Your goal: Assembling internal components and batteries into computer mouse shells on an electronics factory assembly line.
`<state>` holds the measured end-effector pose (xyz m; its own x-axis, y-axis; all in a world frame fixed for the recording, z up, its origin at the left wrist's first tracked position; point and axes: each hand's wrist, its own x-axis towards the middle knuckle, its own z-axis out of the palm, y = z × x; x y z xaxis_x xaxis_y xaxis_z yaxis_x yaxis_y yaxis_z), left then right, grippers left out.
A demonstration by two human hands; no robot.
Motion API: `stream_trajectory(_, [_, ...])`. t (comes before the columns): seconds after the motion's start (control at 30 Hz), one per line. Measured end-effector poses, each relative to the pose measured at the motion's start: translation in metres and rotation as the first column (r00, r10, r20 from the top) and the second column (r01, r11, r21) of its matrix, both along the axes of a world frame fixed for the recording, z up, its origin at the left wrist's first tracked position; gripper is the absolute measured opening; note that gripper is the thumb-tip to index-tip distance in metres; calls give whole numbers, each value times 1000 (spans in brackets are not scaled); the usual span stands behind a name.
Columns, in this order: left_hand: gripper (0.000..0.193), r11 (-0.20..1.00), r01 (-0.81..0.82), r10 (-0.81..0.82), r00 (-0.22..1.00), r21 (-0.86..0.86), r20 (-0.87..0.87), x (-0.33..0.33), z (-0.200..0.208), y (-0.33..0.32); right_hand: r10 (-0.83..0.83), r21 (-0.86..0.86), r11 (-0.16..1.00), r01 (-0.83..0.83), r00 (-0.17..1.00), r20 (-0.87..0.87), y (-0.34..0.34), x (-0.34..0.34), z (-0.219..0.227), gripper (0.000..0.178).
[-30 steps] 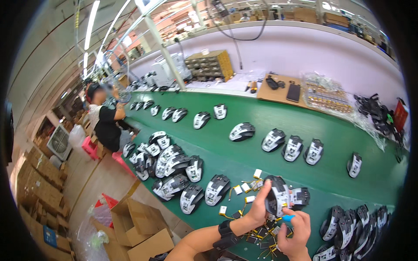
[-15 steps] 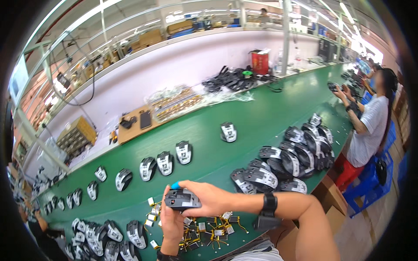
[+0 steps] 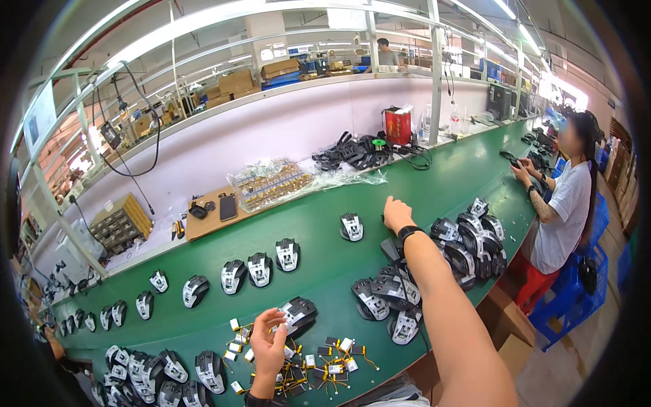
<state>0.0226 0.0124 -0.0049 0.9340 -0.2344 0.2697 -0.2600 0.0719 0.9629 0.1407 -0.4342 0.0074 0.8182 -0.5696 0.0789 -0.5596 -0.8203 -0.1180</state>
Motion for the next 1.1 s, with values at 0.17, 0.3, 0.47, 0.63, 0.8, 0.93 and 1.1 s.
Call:
stream_trajectory(0.17, [30, 994, -27, 16, 995, 110, 99, 1, -1, -4, 120, -96, 989, -117, 993, 25, 38, 27, 28, 56])
stream_trajectory(0.3, [27, 967, -88, 30, 971, 238, 237, 2, 5, -5, 293, 127, 950, -287, 956, -30, 95, 50, 28, 73])
stream_trajectory(0.47, [25, 903, -223, -13, 840, 367, 542, 6, 0, -8, 14, 68, 998, -8, 997, -75, 96, 63, -10, 62])
stream_trajectory(0.63, [25, 931, -186, 24, 890, 313, 456, 13, 7, 0, 282, 208, 930, -304, 951, 130, 81, 55, 0, 66])
stream_trajectory(0.8, [41, 997, 0, -8, 995, -75, -104, 17, 9, 15, 711, 189, 463, -866, 490, 504, 215, -18, 70, 70])
stream_trajectory(0.93, [70, 896, 189, -269, 951, -402, -154, 23, -3, 35, 775, 152, 127, -980, 194, 602, 312, -82, 82, 74])
stream_trajectory(1.1, [63, 827, 34, -200, 950, -561, -239, 21, 16, 18, 669, 9, 214, -977, 154, 727, 313, -108, 58, 58])
